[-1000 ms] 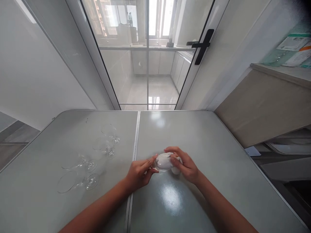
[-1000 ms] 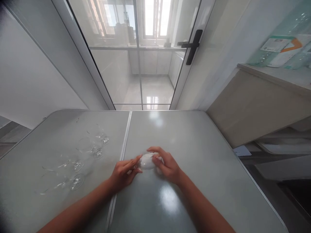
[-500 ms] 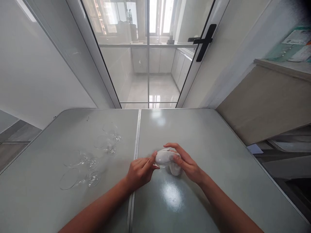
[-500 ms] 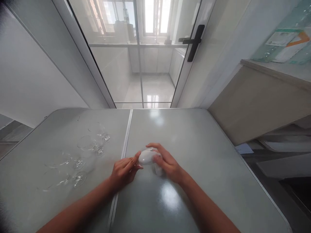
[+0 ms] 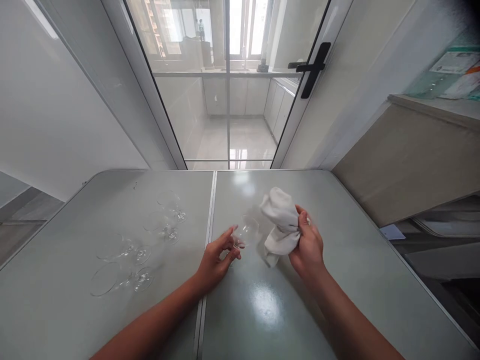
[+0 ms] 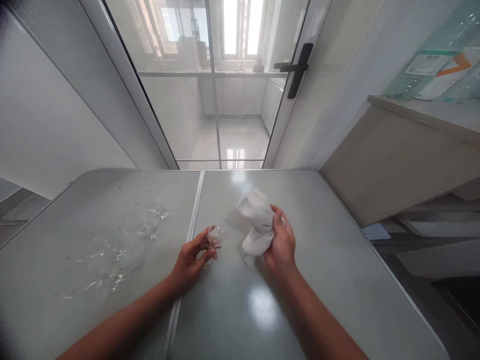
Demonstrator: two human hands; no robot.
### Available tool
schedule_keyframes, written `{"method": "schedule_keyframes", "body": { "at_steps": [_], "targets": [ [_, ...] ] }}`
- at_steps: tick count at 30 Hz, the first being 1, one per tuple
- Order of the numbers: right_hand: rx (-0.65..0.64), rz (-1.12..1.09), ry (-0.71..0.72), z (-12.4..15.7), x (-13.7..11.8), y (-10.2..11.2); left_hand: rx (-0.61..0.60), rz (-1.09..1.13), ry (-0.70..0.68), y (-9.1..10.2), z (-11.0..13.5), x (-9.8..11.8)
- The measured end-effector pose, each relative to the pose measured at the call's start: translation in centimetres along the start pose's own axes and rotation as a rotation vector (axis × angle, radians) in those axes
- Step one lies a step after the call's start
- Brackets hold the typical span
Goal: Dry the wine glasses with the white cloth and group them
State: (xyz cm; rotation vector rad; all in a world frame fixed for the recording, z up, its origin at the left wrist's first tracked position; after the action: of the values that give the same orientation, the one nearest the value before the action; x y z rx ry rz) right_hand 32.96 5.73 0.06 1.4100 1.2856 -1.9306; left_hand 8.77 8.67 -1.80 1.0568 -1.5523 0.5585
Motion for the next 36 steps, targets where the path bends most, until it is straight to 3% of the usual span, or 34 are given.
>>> {"method": "schedule_keyframes", "body": {
  "at_steps": [2,5,8,10,13,18,20,22,24,26,30,32,34,36],
  "targets": [
    [-0.089,-0.114,-0.158,0.5,1.8,-1.7,-0.031,0.023,0.034,-0.4,0.0,-0.3],
    [-0.382,-0.153,-0.42,3.2,4.2,-5.3,-0.055,-0.132,0.009,-0.9,0.3,0.1],
    [-0.512,-0.139,-0.47,5.9,4.9,-7.3,0.001,-0.24,-0.063,-0.8,0.5,1.0],
    [-0.465,-0.113,-0.352,6.6,4.6,-7.0,0.03,-0.224,-0.049,-0.7,0.6,1.3],
    [-0.453,0.056,-0.053,6.5,3.8,-5.9,0.042,-0.192,0.023,-0.8,0.5,1.1],
    [-0.842,0.732,0.632,6.3,1.6,-7.2,0.092,-0.348,-0.068,-0.8,0.8,1.1],
    [-0.946,0.945,0.775,6.1,0.9,-7.6,0.088,-0.485,-0.178,-1.1,0.9,1.5],
    [-0.997,1.048,0.792,5.7,0.0,-7.7,0.062,-0.654,-0.326,-1.7,1.2,2.2],
    [-0.991,1.021,0.711,5.2,-0.9,-7.6,0.013,-0.794,-0.463,-2.4,1.5,2.9],
    [-0.942,0.856,0.519,4.5,-1.3,-7.2,-0.042,-0.836,-0.517,-2.8,1.7,3.1],
    [-0.723,0.22,-0.018,3.8,0.4,-6.6,0.001,-0.665,-0.441,-2.4,1.7,3.0],
    [-0.636,-0.019,-0.205,4.7,1.9,-7.0,0.057,-0.549,-0.359,-2.0,1.6,2.6],
    [-0.643,-0.111,-0.269,5.8,2.9,-7.6,0.095,-0.461,-0.264,-1.7,1.4,2.2],
    [-0.717,-0.078,-0.227,6.6,3.3,-8.1,0.103,-0.385,-0.165,-1.5,1.3,1.6]
  ]
}}
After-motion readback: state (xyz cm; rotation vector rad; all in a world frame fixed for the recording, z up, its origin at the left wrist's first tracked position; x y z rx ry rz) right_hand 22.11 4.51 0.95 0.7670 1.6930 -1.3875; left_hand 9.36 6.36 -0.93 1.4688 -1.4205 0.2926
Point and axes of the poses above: each hand's wrist, its own z-axis away from the middle knuckle, its own y-axis out of the back of the hand, x = y × z, the point moved 6 cm from there along -z, towards the middle knuckle, and after that the axes turned 3 degrees about -x, right-handed, at the moved point
